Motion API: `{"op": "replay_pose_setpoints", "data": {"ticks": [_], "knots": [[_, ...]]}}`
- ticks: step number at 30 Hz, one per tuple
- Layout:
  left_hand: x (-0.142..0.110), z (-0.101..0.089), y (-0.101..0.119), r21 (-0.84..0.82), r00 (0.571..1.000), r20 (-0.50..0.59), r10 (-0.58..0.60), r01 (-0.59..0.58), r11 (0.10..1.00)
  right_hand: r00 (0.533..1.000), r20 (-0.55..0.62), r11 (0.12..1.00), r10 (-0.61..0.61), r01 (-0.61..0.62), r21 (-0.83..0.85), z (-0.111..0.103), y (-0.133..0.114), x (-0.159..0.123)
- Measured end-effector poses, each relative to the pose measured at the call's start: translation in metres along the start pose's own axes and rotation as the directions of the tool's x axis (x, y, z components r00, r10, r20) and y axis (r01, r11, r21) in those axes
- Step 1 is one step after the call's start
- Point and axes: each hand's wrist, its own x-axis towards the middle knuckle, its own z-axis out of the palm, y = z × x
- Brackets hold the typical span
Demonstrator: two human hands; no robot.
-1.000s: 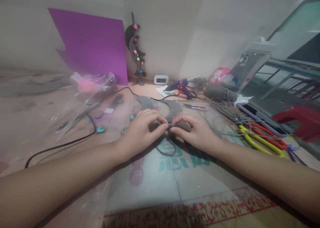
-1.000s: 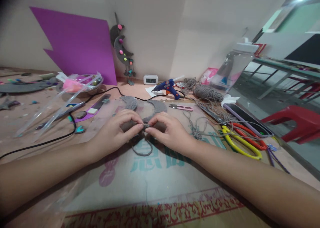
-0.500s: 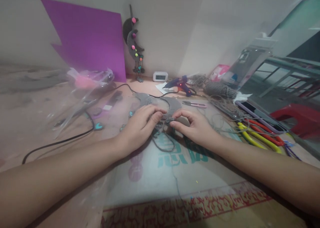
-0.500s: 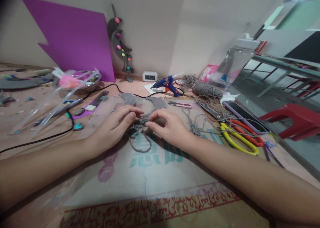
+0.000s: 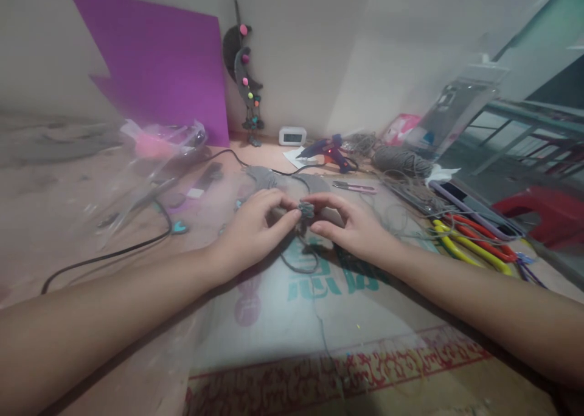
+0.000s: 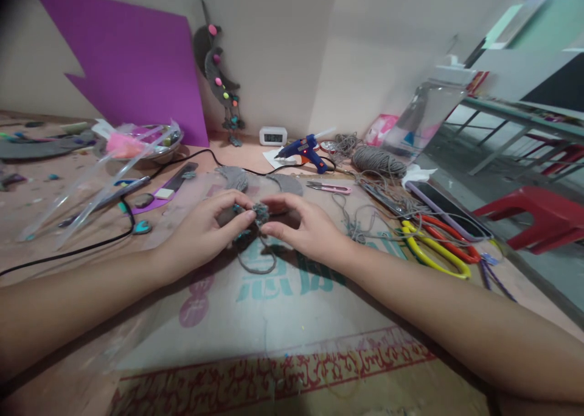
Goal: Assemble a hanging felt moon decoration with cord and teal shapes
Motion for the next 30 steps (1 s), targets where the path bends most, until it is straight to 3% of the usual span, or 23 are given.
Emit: {"op": "replay_pose_setpoints", "data": {"ticks": [4,12,19,23,30], "knots": [[-0.0017,-0.0003,-0.0006,-0.009,1.0,-0.016,0.018,-0.018,1.0,0.998,0.058,1.0,-0.007,0.006,0.02,0.0036,0.006,-0.0004],[0.0001,-0.0002,-0.0006,0.019,0.999,-0.025,0.045,-0.044,0.999,0.989,0.09,0.987,-0.115,0.123,-0.099,0.002,0.0063,0.003],[-0.001,-0.001,0.0014,-0.01,1.0,0.014,-0.008,0.008,1.0,0.999,0.032,1.0,0.017,-0.016,-0.023,0.0022,0.0024,0.001],[-0.0013,-0.0014,0.0005,-0.014,1.0,0.022,-0.012,0.012,1.0,0.999,0.053,1.0,-0.01,0.009,0.023,0.0028,0.003,-0.0006],[-0.0013,-0.0011,0.0024,-0.012,0.999,-0.026,0.046,-0.046,0.999,0.992,0.102,0.992,-0.071,0.081,-0.1,0.0009,0.0051,0.003]]}}
